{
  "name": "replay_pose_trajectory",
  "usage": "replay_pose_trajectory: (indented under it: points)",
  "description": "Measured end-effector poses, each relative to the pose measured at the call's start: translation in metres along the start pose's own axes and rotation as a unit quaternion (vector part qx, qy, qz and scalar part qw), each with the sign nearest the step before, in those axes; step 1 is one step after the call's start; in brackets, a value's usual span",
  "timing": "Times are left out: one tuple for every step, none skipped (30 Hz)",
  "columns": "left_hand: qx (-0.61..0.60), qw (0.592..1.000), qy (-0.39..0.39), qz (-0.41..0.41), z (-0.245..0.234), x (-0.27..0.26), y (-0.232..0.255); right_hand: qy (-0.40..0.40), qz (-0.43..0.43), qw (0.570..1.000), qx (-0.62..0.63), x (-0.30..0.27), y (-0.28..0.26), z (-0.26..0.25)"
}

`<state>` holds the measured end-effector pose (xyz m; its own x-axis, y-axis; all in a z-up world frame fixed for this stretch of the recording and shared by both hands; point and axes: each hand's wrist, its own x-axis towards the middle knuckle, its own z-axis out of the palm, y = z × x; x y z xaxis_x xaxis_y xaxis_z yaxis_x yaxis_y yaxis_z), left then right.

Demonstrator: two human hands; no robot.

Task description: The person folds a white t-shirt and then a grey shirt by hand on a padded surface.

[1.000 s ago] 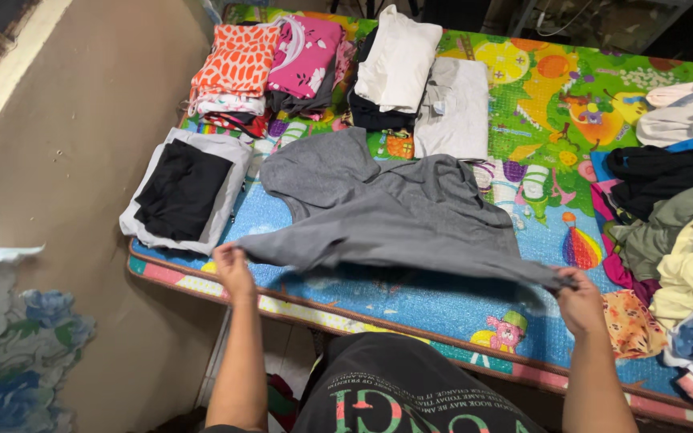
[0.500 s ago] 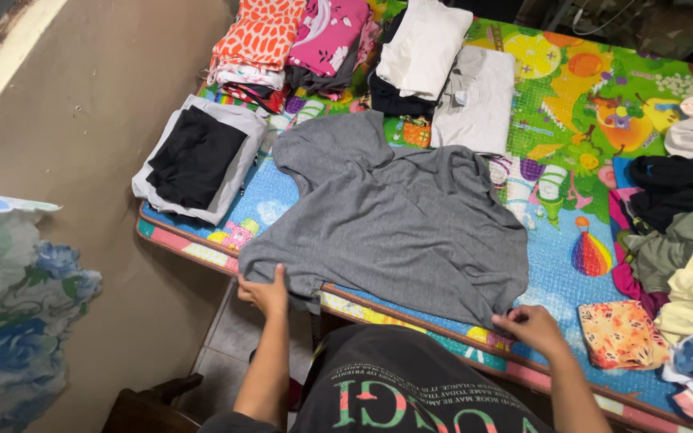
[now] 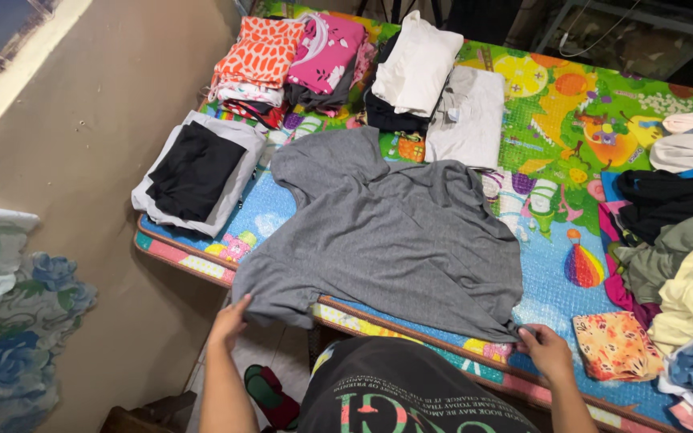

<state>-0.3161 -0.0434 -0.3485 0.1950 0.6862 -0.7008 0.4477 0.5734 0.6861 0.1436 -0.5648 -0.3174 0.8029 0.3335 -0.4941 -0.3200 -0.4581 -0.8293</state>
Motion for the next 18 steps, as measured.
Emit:
replay_pose_trajectory:
  points:
    - [-0.074, 0.997, -0.008, 0.005, -0.010, -0.004, -0.001, -0.007, 0.004, 1.000, 0.005, -0.001, 0.000, 0.000]
    - [-0.148, 0.989, -0.017, 0.009, -0.020, -0.009, -0.002, 0.012, 0.014, 1.000, 0.008, -0.003, 0.000, 0.000]
    - [-0.222, 0.975, -0.025, 0.016, -0.026, -0.010, 0.000, 0.030, 0.023, 0.999, 0.011, -0.006, -0.001, -0.001]
    - [-0.283, 0.957, -0.043, 0.037, -0.031, -0.009, 0.003, 0.049, 0.032, 0.998, 0.015, -0.009, -0.001, -0.001]
    - [-0.342, 0.936, -0.062, 0.057, -0.039, -0.011, 0.004, 0.043, 0.030, 0.998, -0.037, -0.011, -0.001, -0.001]
    - [-0.400, 0.910, -0.081, 0.075, -0.043, -0.011, 0.005, 0.036, 0.028, 0.995, -0.088, -0.012, -0.002, 0.000]
    - [-0.387, 0.918, -0.058, 0.067, -0.042, -0.008, 0.008, 0.029, 0.026, 0.989, -0.139, -0.014, -0.002, 0.002]
    - [-0.373, 0.925, -0.036, 0.059, -0.039, -0.002, 0.011, 0.039, 0.003, 0.975, -0.220, -0.015, -0.002, 0.005]
    - [-0.359, 0.932, -0.012, 0.050, -0.039, 0.000, 0.012, 0.048, -0.019, 0.952, -0.301, -0.018, -0.001, 0.009]
    - [-0.267, 0.963, 0.008, 0.023, -0.040, 0.002, 0.013, 0.056, -0.041, 0.923, -0.379, -0.021, 0.001, 0.012]
    - [-0.173, 0.985, 0.026, -0.003, -0.036, 0.006, 0.015, 0.065, -0.049, 0.924, -0.374, -0.024, 0.000, 0.016]
    - [-0.076, 0.996, 0.045, -0.028, -0.034, 0.009, 0.016, 0.073, -0.057, 0.925, -0.370, -0.026, 0.000, 0.019]
    - [-0.066, 0.996, -0.011, -0.062, -0.032, 0.011, 0.018, 0.083, -0.063, 0.925, -0.365, -0.029, -0.001, 0.022]
    - [-0.054, 0.992, -0.067, -0.096, -0.030, 0.013, 0.018, 0.077, -0.080, 0.913, -0.393, -0.030, -0.003, 0.024]
    - [-0.042, 0.983, -0.123, -0.131, -0.032, 0.013, 0.019, 0.070, -0.094, 0.900, -0.420, -0.034, -0.003, 0.025]
    - [0.048, 0.981, -0.117, -0.148, -0.036, 0.014, 0.020, 0.063, -0.109, 0.885, -0.448, -0.038, -0.004, 0.025]
    - [0.137, 0.971, -0.108, -0.161, -0.039, 0.016, 0.024, 0.062, -0.088, 0.896, -0.430, -0.040, -0.007, 0.027]
    - [0.224, 0.954, -0.097, -0.173, -0.042, 0.020, 0.030, 0.062, -0.067, 0.906, -0.412, -0.041, -0.010, 0.028]
